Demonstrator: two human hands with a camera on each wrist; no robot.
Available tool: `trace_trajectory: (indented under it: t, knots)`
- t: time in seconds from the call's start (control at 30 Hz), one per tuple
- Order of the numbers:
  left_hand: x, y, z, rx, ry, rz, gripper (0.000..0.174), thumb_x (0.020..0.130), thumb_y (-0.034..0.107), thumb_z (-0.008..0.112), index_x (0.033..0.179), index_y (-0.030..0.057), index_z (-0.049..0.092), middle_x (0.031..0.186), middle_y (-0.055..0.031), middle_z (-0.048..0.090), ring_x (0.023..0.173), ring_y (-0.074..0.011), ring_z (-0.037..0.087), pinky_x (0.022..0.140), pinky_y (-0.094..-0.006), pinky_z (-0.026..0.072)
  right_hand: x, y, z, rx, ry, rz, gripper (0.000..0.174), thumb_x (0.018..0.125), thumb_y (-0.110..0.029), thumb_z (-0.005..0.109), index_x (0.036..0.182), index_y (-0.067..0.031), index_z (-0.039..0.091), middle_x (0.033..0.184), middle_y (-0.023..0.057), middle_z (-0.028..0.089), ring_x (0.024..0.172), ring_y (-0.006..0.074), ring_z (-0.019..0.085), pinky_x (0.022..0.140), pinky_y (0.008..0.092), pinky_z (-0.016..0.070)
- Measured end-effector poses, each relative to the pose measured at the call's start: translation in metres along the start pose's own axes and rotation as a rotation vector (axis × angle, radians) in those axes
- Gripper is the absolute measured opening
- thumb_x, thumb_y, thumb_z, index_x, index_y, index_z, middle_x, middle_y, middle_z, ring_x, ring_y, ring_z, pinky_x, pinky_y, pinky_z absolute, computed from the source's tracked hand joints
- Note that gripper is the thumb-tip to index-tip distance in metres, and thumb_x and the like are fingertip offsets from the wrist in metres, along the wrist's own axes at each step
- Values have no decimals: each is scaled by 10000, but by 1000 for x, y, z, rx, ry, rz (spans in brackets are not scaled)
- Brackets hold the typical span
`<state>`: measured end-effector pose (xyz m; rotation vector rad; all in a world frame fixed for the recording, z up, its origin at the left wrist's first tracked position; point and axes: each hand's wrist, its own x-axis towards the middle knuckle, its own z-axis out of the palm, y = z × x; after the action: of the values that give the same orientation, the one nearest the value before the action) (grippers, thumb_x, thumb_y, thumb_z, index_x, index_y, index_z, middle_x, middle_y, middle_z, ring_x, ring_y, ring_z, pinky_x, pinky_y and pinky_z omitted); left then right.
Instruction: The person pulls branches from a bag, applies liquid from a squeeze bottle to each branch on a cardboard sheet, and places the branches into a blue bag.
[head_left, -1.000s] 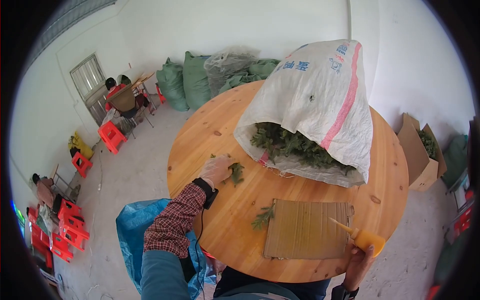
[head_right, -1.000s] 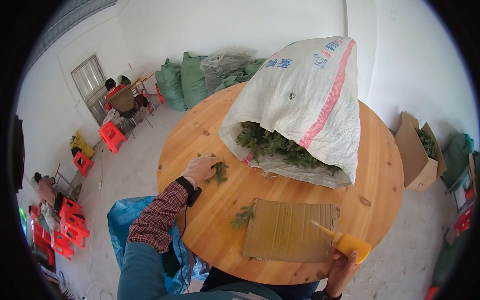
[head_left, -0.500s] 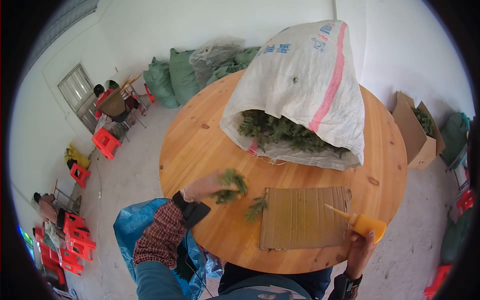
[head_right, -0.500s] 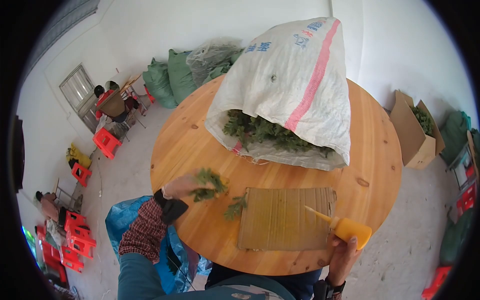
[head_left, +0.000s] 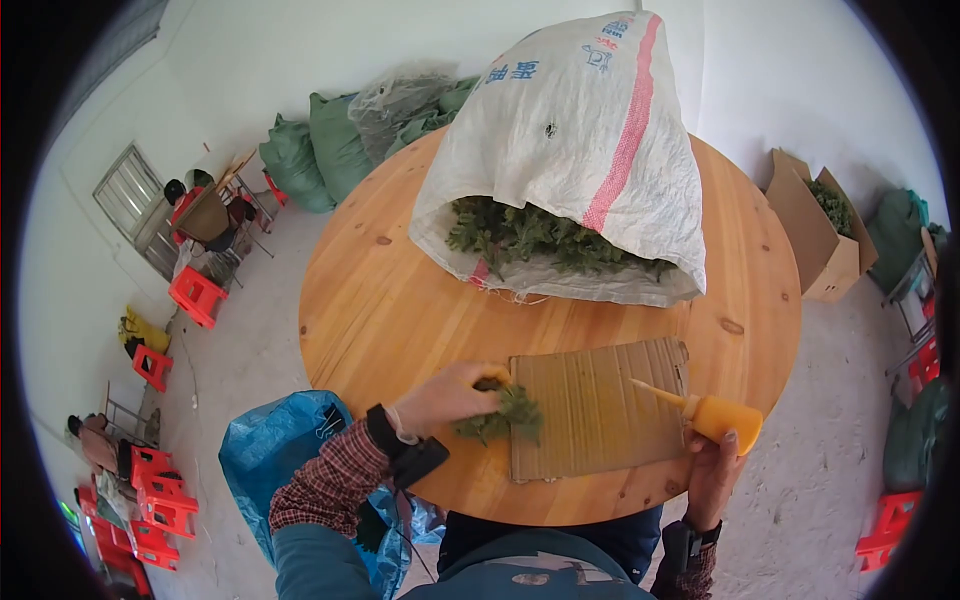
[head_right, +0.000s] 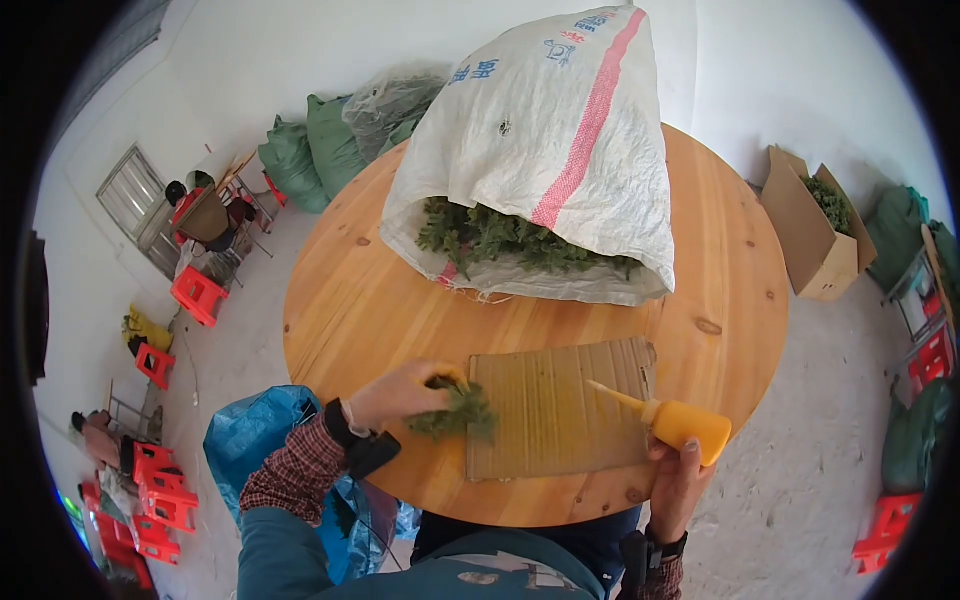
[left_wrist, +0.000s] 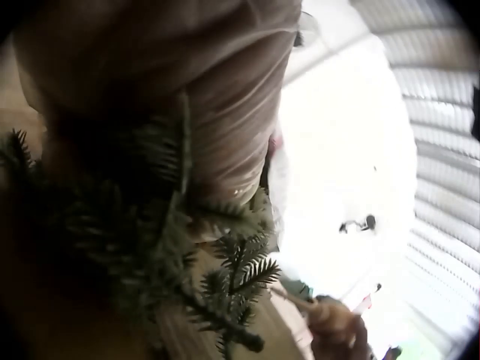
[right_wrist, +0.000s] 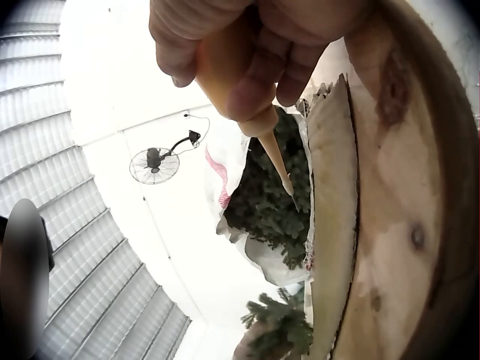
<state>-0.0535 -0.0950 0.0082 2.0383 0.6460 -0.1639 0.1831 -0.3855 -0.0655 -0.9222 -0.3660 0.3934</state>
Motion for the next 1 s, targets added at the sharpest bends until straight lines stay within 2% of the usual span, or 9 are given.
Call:
trace_trajectory:
  t: [0.03,0.13,0.17,0.27,0.43,0.57,0.67,0.83,1.0]
  knots:
    - [-4,-2,-4,0,1,-4,328,922,181,593,1198,5,609,1159,-85,660,1030,-166,627,858,-303,495,-1,0,-1,2,0,4,369,984,-302,581,1189,-7,496,965,99,627,731,151,606,762,296,518]
    - [-26,-8,-20,-682,-24,-67,337,939,149,589,1227,-25,577,1195,-83,652,1077,-204,624,901,-325,509,1,3,-7,-4,-20,27,378,980,-304,589,1192,-6,494,968,101,624,736,153,602,763,296,511]
    - [-34,-10,-22,-682,-14,-74,337,939,149,589,1227,-25,577,1195,-83,652,1077,-204,624,901,-325,509,1,4,-7,1,-27,36,378,980,-304,589,1192,-6,494,968,101,624,736,153,602,763,296,511]
    - [-59,-20,-20,-904,57,124,365,942,96,584,1276,-42,531,1253,-115,622,1133,-242,610,953,-353,509,2,5,-6,-19,-5,20,394,976,-317,597,1193,-3,497,966,98,624,745,151,597,753,286,499]
    - [-98,-87,-16,-614,254,325,387,944,53,554,1318,-34,502,1288,-164,592,1189,-260,583,1003,-391,482,2,1,-1,-37,-53,13,400,978,-348,589,1172,-3,525,938,90,627,744,147,586,734,272,485]
    - [-158,-96,-10,-950,469,73,421,934,49,551,1340,-34,481,1322,-179,565,1218,-277,561,1009,-415,478,3,4,-1,-65,-22,15,404,983,-374,572,1146,-4,557,894,76,620,722,138,565,712,264,470]
    - [-202,-128,-2,-834,689,11,441,834,59,728,1240,29,557,1272,-145,591,1175,-297,576,939,-365,511,7,10,-13,-88,-4,10,399,990,-378,558,1133,-6,572,862,62,610,730,134,553,734,272,467]
    - [-253,-89,9,-1023,679,-221,335,882,126,656,1197,34,589,1204,-154,625,1116,-279,611,912,-346,514,11,12,-30,-60,-103,71,407,993,-358,562,1195,-6,535,942,57,620,770,112,554,860,274,501]
    - [-262,-147,47,-245,861,-520,275,868,140,612,1136,87,642,1116,-128,652,1032,-289,637,861,-348,522,13,11,-36,-100,-118,95,431,994,-359,557,1211,12,523,1014,84,630,841,128,595,942,287,496]
